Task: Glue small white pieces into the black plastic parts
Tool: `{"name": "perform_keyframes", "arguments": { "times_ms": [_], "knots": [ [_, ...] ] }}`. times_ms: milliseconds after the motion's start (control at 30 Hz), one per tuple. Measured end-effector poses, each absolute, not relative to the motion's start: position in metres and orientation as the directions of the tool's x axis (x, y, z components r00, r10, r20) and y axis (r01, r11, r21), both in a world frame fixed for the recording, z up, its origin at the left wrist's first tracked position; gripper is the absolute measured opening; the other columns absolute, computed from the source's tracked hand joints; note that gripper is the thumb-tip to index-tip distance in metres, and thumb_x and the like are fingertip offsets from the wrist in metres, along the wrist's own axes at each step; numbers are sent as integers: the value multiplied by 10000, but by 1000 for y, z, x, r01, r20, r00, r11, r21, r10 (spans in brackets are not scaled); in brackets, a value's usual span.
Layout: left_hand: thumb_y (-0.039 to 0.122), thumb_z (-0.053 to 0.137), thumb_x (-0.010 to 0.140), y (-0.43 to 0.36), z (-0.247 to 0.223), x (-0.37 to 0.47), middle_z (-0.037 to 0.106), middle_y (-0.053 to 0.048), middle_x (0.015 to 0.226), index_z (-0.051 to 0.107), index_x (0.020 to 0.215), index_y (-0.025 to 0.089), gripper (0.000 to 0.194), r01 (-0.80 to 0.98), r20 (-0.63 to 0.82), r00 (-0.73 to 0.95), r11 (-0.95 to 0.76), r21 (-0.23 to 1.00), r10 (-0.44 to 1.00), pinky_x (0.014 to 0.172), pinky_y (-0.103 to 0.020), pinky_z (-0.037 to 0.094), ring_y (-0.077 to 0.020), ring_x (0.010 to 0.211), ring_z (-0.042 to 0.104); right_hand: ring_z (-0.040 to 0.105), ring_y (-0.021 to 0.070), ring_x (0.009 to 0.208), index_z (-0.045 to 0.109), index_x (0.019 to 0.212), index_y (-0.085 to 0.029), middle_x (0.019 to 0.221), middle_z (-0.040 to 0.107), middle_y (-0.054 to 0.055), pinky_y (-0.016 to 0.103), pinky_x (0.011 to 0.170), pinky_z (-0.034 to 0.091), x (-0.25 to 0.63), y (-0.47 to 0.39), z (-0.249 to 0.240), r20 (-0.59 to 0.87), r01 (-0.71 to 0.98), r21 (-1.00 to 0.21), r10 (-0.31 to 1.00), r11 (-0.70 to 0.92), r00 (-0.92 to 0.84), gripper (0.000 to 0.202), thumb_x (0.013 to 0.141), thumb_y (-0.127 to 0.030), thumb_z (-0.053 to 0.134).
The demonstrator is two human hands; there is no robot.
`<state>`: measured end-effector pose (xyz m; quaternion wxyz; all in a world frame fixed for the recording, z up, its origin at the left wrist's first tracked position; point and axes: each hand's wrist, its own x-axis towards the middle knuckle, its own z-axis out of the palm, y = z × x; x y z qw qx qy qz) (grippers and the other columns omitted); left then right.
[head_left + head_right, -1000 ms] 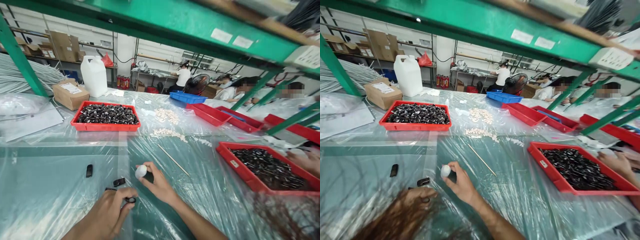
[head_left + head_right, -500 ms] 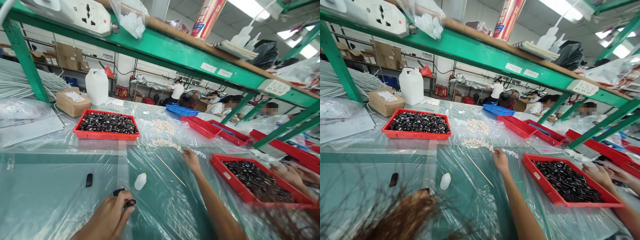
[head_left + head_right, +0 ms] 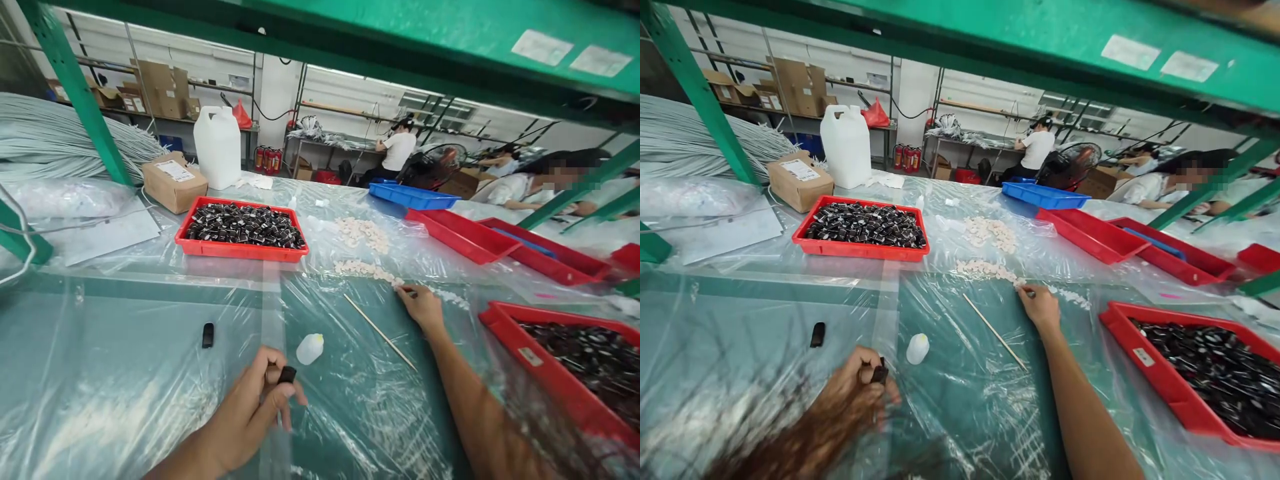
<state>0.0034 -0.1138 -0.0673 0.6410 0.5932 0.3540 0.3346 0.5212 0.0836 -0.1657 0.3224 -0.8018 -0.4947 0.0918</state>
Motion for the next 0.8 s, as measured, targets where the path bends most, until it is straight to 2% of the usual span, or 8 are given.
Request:
{"name": "perform_keyframes", "arguments": {
  "times_ms": [233, 433, 600, 733, 800],
  "knots": [
    [547, 488, 1044, -104, -70, -2, 719, 14, 1012, 346, 1051, 291, 292, -41, 85, 457, -74, 996, 885, 546, -250, 549, -127, 585, 717, 787, 204, 957, 799, 1008, -244, 1065, 831, 9, 394, 936, 710, 508, 75, -163, 250, 767, -607, 868, -205, 430, 353, 1241, -495, 883],
    [547, 455, 1049, -102, -75, 0, 719, 9, 994, 345, 1045, 270, 298, -10, 119, 463, -129, 992, 878, 529, -233, 514, -115, 560, 704, 812, 226, 1021, 823, 1092, -237, 1148, 856, 22, 445, 1016, 729, 485, 60, -144, 243, 750, -629, 865, -203, 438, 338, 1223, -538, 904],
    [521, 427, 1059, -103, -68, 0, 723, 15, 995, 338, 1056, 275, 261, 24, 136, 462, -166, 986, 876, 512, -235, 498, -117, 553, 692, 813, 226, 985, 827, 1126, -240, 1108, 857, 17, 458, 1015, 731, 462, 52, -112, 292, 674, -722, 813, -157, 503, 414, 1226, -639, 874],
    [454, 428, 1069, -106, -61, -1, 727, 30, 1002, 352, 1056, 281, 190, 67, 135, 469, -188, 980, 873, 526, -230, 494, -112, 559, 692, 775, 214, 834, 823, 1099, -249, 949, 826, -6, 431, 888, 717, 420, 9, -73, 417, 608, -789, 807, 92, 419, 520, 1195, -760, 835],
    [438, 437, 1068, -108, -60, 0, 720, 43, 983, 365, 1048, 282, 173, 91, 131, 478, -197, 976, 868, 548, -232, 500, -107, 564, 684, 811, 259, 862, 891, 1163, -284, 988, 885, 37, 456, 856, 719, 381, -32, -60, 516, 577, -769, 799, 274, 308, 444, 1172, -726, 848]
  ]
}}
